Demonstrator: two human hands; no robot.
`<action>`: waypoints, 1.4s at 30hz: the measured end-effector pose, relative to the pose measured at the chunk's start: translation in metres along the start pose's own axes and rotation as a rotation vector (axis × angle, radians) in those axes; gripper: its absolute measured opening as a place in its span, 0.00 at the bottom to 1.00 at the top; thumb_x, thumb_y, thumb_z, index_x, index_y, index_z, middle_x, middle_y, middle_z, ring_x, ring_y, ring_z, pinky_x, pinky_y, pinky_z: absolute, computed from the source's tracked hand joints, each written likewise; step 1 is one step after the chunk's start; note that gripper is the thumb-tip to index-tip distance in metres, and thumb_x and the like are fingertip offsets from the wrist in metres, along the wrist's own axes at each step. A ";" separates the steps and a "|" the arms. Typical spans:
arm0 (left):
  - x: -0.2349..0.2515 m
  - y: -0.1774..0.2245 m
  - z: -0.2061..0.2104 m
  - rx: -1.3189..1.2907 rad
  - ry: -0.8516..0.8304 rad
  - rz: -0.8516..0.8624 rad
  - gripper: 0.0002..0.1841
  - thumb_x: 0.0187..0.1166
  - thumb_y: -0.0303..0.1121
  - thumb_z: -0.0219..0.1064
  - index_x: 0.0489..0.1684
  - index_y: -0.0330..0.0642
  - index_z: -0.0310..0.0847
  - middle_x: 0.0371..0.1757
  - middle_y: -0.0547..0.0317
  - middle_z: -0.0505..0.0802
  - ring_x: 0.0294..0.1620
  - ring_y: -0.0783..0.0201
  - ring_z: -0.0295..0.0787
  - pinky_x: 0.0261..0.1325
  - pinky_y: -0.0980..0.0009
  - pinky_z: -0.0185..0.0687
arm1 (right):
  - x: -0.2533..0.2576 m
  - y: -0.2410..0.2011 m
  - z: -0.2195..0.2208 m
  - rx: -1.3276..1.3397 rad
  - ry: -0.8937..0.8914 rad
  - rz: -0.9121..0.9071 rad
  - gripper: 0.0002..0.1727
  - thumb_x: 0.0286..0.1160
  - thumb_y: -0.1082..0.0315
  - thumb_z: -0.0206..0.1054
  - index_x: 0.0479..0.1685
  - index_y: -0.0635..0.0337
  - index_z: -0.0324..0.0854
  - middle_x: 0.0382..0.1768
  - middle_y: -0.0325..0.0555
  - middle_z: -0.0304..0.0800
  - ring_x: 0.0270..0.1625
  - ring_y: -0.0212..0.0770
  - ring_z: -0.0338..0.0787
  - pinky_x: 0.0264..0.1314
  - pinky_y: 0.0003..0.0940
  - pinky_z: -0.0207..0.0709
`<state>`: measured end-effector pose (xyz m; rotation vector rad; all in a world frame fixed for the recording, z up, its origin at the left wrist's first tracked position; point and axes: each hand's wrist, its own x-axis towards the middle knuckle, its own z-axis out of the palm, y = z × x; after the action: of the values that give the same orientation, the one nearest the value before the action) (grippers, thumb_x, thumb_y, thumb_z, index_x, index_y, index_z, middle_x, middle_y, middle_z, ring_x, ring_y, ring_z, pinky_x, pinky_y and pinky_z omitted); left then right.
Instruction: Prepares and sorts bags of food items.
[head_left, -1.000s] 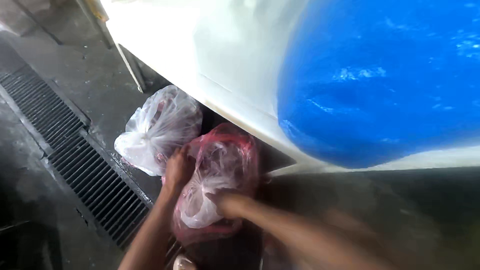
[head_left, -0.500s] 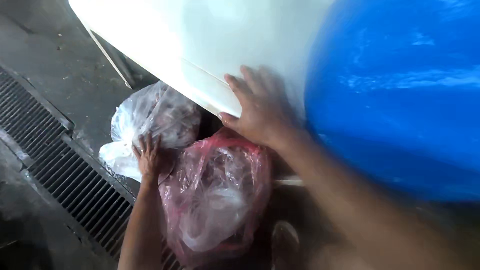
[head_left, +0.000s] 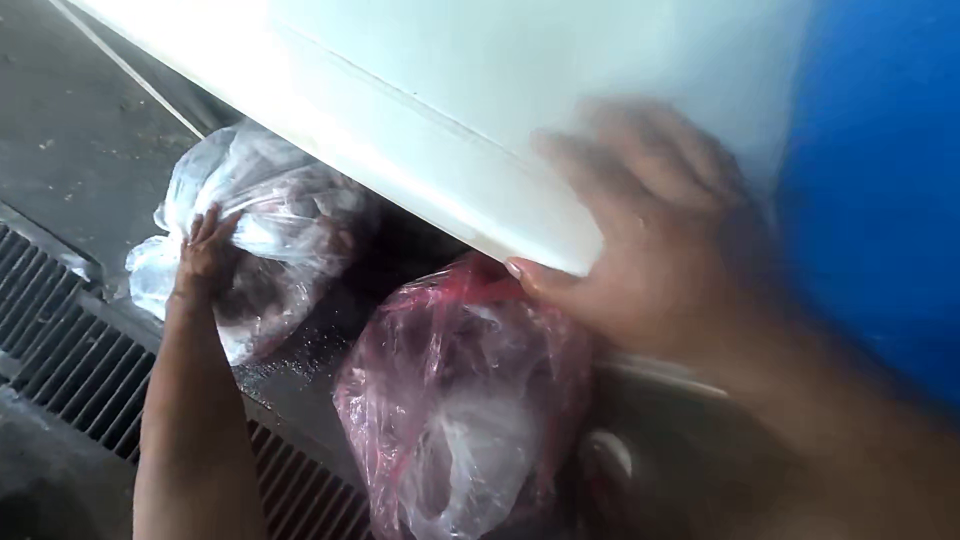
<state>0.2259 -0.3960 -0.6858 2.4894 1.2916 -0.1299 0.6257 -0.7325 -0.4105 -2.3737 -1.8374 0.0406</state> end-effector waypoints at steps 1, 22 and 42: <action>0.006 -0.005 -0.001 -0.012 -0.004 0.004 0.34 0.84 0.36 0.64 0.92 0.69 0.62 0.97 0.53 0.55 0.96 0.38 0.47 0.85 0.24 0.51 | 0.000 0.001 0.001 -0.013 0.002 -0.006 0.54 0.60 0.23 0.61 0.92 0.37 0.62 0.93 0.47 0.56 0.94 0.61 0.53 0.90 0.69 0.49; -0.032 0.060 0.007 0.118 0.029 -0.105 0.35 0.85 0.44 0.57 0.95 0.65 0.53 0.96 0.49 0.56 0.95 0.36 0.47 0.87 0.25 0.41 | 0.002 -0.004 -0.001 -0.054 -0.012 0.047 0.53 0.61 0.22 0.59 0.91 0.36 0.64 0.92 0.53 0.59 0.91 0.67 0.58 0.86 0.72 0.52; -0.310 0.409 0.021 -0.327 -0.480 -0.371 0.24 0.90 0.46 0.53 0.64 0.35 0.83 0.55 0.41 0.93 0.60 0.45 0.91 0.66 0.44 0.84 | 0.006 -0.004 -0.005 0.105 -0.123 0.068 0.55 0.59 0.27 0.68 0.94 0.31 0.56 0.96 0.52 0.47 0.95 0.67 0.44 0.87 0.80 0.38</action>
<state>0.3772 -0.8622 -0.5316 1.7828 1.4052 -0.5235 0.6235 -0.7262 -0.4043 -2.4094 -1.7571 0.2897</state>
